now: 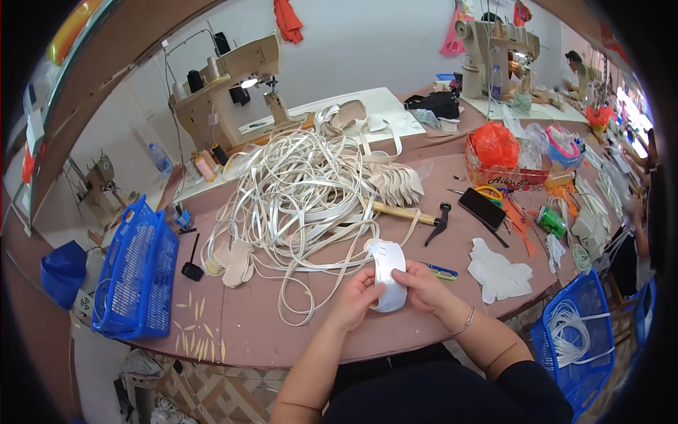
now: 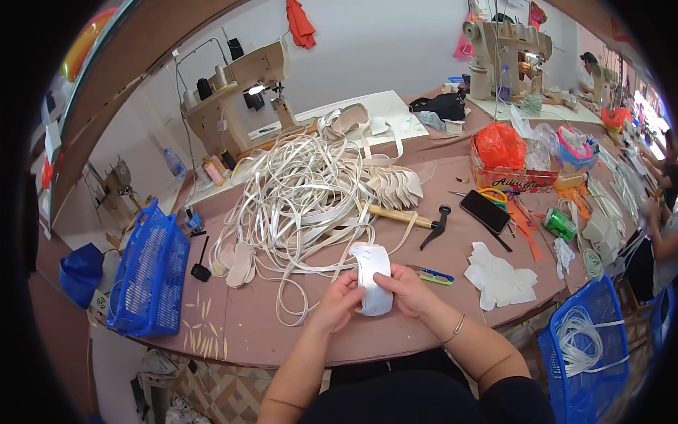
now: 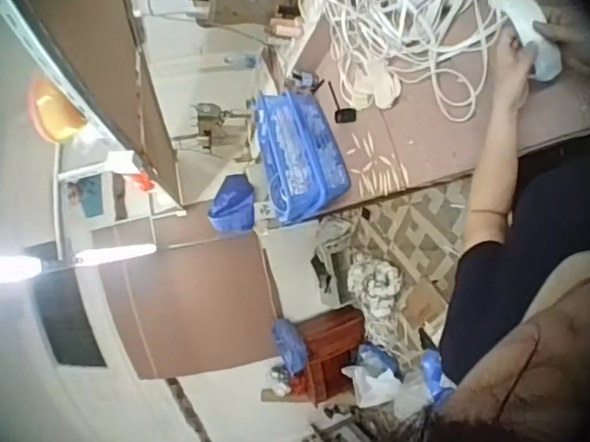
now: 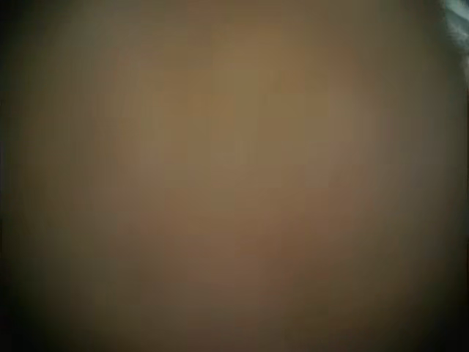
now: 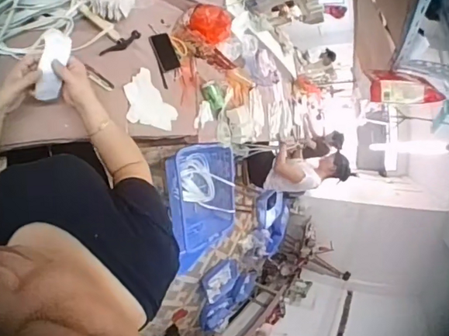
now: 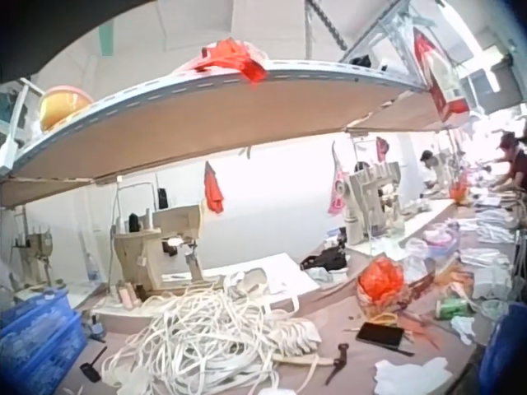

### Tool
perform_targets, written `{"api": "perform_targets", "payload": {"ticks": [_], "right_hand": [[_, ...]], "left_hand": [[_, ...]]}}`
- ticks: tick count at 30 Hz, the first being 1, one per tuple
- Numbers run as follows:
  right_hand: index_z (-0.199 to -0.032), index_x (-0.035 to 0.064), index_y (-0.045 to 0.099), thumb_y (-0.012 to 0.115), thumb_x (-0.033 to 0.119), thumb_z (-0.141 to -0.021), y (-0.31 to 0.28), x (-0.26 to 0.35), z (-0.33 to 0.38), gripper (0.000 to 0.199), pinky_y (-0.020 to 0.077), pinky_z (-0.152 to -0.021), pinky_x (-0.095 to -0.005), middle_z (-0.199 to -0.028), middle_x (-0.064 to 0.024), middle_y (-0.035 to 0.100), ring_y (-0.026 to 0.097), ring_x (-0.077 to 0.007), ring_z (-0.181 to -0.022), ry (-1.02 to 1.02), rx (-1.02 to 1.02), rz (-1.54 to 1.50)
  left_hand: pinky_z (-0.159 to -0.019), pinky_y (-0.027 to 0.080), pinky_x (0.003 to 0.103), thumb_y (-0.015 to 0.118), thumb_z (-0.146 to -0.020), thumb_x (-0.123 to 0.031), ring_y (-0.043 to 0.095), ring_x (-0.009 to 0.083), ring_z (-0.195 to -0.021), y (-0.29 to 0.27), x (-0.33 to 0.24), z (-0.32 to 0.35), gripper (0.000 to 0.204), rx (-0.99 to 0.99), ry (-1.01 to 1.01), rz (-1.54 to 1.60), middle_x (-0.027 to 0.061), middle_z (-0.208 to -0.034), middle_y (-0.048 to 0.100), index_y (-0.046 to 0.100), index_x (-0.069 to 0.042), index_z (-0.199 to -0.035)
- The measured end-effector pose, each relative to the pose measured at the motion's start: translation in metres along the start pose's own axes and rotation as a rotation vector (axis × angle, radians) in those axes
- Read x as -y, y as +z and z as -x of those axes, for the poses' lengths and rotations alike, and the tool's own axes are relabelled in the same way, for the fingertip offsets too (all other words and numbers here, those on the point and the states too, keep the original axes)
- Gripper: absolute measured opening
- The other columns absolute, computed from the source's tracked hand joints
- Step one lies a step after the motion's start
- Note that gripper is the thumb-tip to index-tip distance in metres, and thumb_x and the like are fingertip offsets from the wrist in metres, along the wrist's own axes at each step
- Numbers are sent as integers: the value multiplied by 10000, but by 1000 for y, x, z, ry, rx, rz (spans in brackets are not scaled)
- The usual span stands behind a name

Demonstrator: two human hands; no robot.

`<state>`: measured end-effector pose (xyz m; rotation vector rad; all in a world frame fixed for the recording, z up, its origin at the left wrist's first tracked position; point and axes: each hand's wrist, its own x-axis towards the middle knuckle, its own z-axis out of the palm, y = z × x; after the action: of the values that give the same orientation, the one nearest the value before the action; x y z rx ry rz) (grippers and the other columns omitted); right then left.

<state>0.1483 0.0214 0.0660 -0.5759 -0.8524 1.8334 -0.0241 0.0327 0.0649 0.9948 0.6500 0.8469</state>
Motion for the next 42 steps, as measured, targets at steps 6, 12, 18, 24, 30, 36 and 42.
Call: {"api": "perform_targets", "payload": {"ticks": [6, 12, 18, 24, 30, 36, 42], "right_hand": [[-1124, -15, 523, 623, 99, -808, 0, 0, 9, 350, 456, -838, -278, -1036, -80, 595, 570, -132, -924, -60, 3, 137], [-1047, -21, 574, 636, 99, -799, 4, 4, 15, 282, 479, -776, -276, -972, -88, 615, 591, -135, -857, -45, 9, 41], [-952, -16, 589, 659, 111, -790, 5, 2, 16, 218, 495, -711, -257, -893, -73, 624, 599, -121, -789, 2, -69, 178], [-875, 6, 591, 684, 86, -765, 16, 1, 12, 165, 490, -662, -239, -841, -54, 620, 586, -97, -736, -6, -90, 195], [-817, 12, 606, 707, 88, -742, 13, -2, 9, 147, 475, -636, -226, -762, -37, 615, 569, -80, -705, -10, -32, 342], [-723, 22, 598, 716, 146, -745, 23, 3, 16, 172, 438, -578, -203, -733, -20, 610, 533, -53, -650, -4, 2, 681], [-739, 2, 591, 689, 173, -770, 51, -13, 8, 200, 423, -533, -247, -683, -44, 599, 518, -73, -602, -341, 43, 1018]], "left_hand": [[-804, 489, 274, 651, -752, 16, 565, 154, -964, 17, 3, 2, 391, -111, 89, -86, 100, -1045, 572, 487, -1, -1106], [-813, 472, 270, 618, -787, 14, 567, 147, -936, 22, 26, 8, 294, -54, 254, 251, 93, -1027, 578, 507, -7, -1059], [-844, 465, 290, 596, -808, 7, 563, 163, -955, 21, 35, 12, 308, -91, 308, 360, 114, -1060, 565, 477, 0, -1092], [-899, 435, 312, 575, -823, 3, 550, 179, -999, 25, 35, 12, 316, -120, 356, 510, 109, -1080, 558, 456, -7, -1114], [-902, 434, 323, 582, -816, -1, 550, 179, -1000, 25, 24, 27, 335, -94, 336, 569, 99, -1083, 556, 458, -11, -1127], [-835, 469, 330, 566, -803, 2, 571, 177, -934, 12, 16, 14, 336, -107, 248, 413, 82, -1028, 572, 479, -25, -1126], [-570, 455, 239, 532, -889, -249, 564, 102, -669, 18, -1, 20, 244, -580, 415, 148, 32, -770, 594, 577, -11, -917]]}}
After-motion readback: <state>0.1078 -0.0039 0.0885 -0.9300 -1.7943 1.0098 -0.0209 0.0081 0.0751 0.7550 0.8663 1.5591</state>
